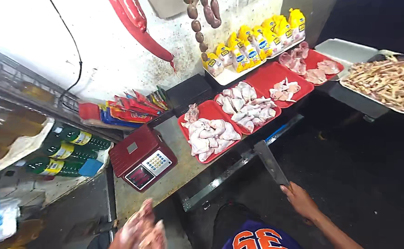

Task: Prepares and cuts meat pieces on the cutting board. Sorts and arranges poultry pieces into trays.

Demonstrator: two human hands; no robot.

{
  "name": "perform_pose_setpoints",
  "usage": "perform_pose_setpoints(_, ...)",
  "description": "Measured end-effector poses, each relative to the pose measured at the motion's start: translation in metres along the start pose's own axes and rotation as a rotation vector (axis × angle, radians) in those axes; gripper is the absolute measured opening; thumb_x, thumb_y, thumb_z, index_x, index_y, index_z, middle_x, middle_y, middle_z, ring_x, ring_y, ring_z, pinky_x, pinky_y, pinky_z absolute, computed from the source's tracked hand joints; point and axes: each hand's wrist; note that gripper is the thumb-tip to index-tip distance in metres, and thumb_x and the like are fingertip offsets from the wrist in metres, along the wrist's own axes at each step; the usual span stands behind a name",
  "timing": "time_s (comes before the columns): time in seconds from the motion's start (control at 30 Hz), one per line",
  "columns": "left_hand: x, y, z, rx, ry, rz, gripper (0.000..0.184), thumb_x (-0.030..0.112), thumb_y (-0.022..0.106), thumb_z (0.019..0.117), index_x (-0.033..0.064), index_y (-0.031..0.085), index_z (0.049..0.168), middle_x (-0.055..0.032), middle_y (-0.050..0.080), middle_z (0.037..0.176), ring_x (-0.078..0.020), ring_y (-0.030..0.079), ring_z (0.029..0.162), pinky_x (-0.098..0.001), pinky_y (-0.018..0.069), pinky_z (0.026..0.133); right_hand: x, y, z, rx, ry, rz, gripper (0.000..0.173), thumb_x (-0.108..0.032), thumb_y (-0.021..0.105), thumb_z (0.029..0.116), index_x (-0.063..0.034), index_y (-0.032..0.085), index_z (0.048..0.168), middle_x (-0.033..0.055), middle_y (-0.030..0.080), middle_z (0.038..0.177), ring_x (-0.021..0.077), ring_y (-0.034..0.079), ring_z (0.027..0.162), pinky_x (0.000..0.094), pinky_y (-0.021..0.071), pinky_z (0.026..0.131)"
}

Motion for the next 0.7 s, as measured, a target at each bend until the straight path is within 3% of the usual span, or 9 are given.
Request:
perform_pose_setpoints(0.07,0.036,0.065,0.056,-0.059,0.063,0.038,0.058,0.018,0.075,0.0892,0.0010,0.054,0.141,-0.0203,0.068,0.122,-0.0286,0.069,0.106,-0.0529,0.0584,0.093,0.015,-0.009,0.010,0.034,0.030,0.036,0.045,-0.044,0.053,0.1056,-0.0005,0.061,0.113,0.0157,0.063,0.080,0.0310,0.065,0.070,0.0549,0.0558,0.069)
perform_pose_setpoints(0.23,0.204,0.187,0.167,-0.313,0.425,0.432,0.046,0.022,0.070,0.0959,0.0055,0.059,0.138,-0.0204,0.068,0.124,-0.0346,0.066,0.116,-0.0594,0.0516,0.102,0.040,-0.028,0.024,0.109,0.152,0.136,0.042,-0.038,0.053,0.1069,0.0023,0.061,0.112,0.0164,0.062,0.077,0.0306,0.063,0.065,0.0538,0.0553,0.064)
perform_pose_setpoints(0.33,0.295,0.241,0.219,-0.341,0.679,0.571,0.048,0.021,0.073,0.0937,0.0102,0.062,0.139,-0.0242,0.062,0.129,-0.0409,0.062,0.119,-0.0614,0.0504,0.102,0.047,-0.043,0.032,0.183,0.225,0.147,0.041,-0.037,0.054,0.1065,0.0038,0.061,0.110,0.0172,0.062,0.077,0.0313,0.062,0.065,0.0547,0.0535,0.065)
perform_pose_setpoints(0.4,0.331,0.277,0.245,-0.307,0.833,0.660,0.047,0.026,0.075,0.0932,0.0173,0.064,0.138,-0.0253,0.062,0.128,-0.0431,0.064,0.114,-0.0633,0.0536,0.095,0.042,-0.060,0.031,0.202,0.281,0.126,0.043,-0.038,0.053,0.1065,0.0043,0.062,0.108,0.0186,0.063,0.079,0.0331,0.063,0.069,0.0566,0.0538,0.067)
perform_pose_setpoints(0.43,0.342,0.299,0.259,-0.278,0.921,0.690,0.045,0.022,0.073,0.0931,0.0204,0.064,0.138,-0.0260,0.061,0.128,-0.0445,0.063,0.113,-0.0644,0.0540,0.093,0.038,-0.071,0.036,0.220,0.285,0.128,0.045,-0.039,0.052,0.1060,0.0051,0.062,0.108,0.0193,0.063,0.079,0.0340,0.063,0.070,0.0576,0.0536,0.069)
perform_pose_setpoints(0.5,0.339,0.346,0.282,-0.265,1.102,0.736,0.045,0.012,0.067,0.0938,0.0243,0.066,0.137,-0.0279,0.062,0.129,-0.0486,0.060,0.119,-0.0668,0.0499,0.097,0.033,-0.086,0.048,0.263,0.304,0.137,0.048,-0.041,0.050,0.1062,0.0055,0.062,0.110,0.0190,0.064,0.080,0.0339,0.064,0.069,0.0575,0.0550,0.067)
perform_pose_setpoints(0.53,0.318,0.368,0.289,-0.326,1.158,0.768,0.046,0.009,0.064,0.0955,0.0273,0.065,0.138,-0.0276,0.062,0.130,-0.0497,0.058,0.122,-0.0677,0.0474,0.100,0.033,-0.088,0.048,0.283,0.334,0.144,0.047,-0.041,0.050,0.1065,0.0050,0.061,0.110,0.0181,0.063,0.079,0.0333,0.064,0.068,0.0567,0.0550,0.065)
perform_pose_setpoints(0.63,0.236,0.408,0.313,-0.628,1.178,0.888,0.060,0.007,0.060,0.0972,0.0389,0.055,0.147,-0.0206,0.058,0.143,-0.0485,0.049,0.135,-0.0673,0.0391,0.111,0.023,-0.098,0.057,0.334,0.399,0.186,0.046,-0.040,0.049,0.1074,0.0041,0.061,0.109,0.0167,0.063,0.077,0.0319,0.063,0.065,0.0554,0.0545,0.062)
perform_pose_setpoints(0.7,0.221,0.415,0.329,-0.698,1.191,0.950,0.070,0.007,0.058,0.0956,0.0463,0.047,0.152,-0.0165,0.056,0.144,-0.0431,0.046,0.138,-0.0604,0.0376,0.115,0.022,-0.105,0.070,0.353,0.402,0.214,0.047,-0.041,0.048,0.1076,0.0033,0.061,0.111,0.0151,0.063,0.075,0.0302,0.063,0.062,0.0539,0.0560,0.060)
Point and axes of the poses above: each hand's wrist, its own z-axis towards the middle knuckle, its own y-axis out of the palm, x = y × z
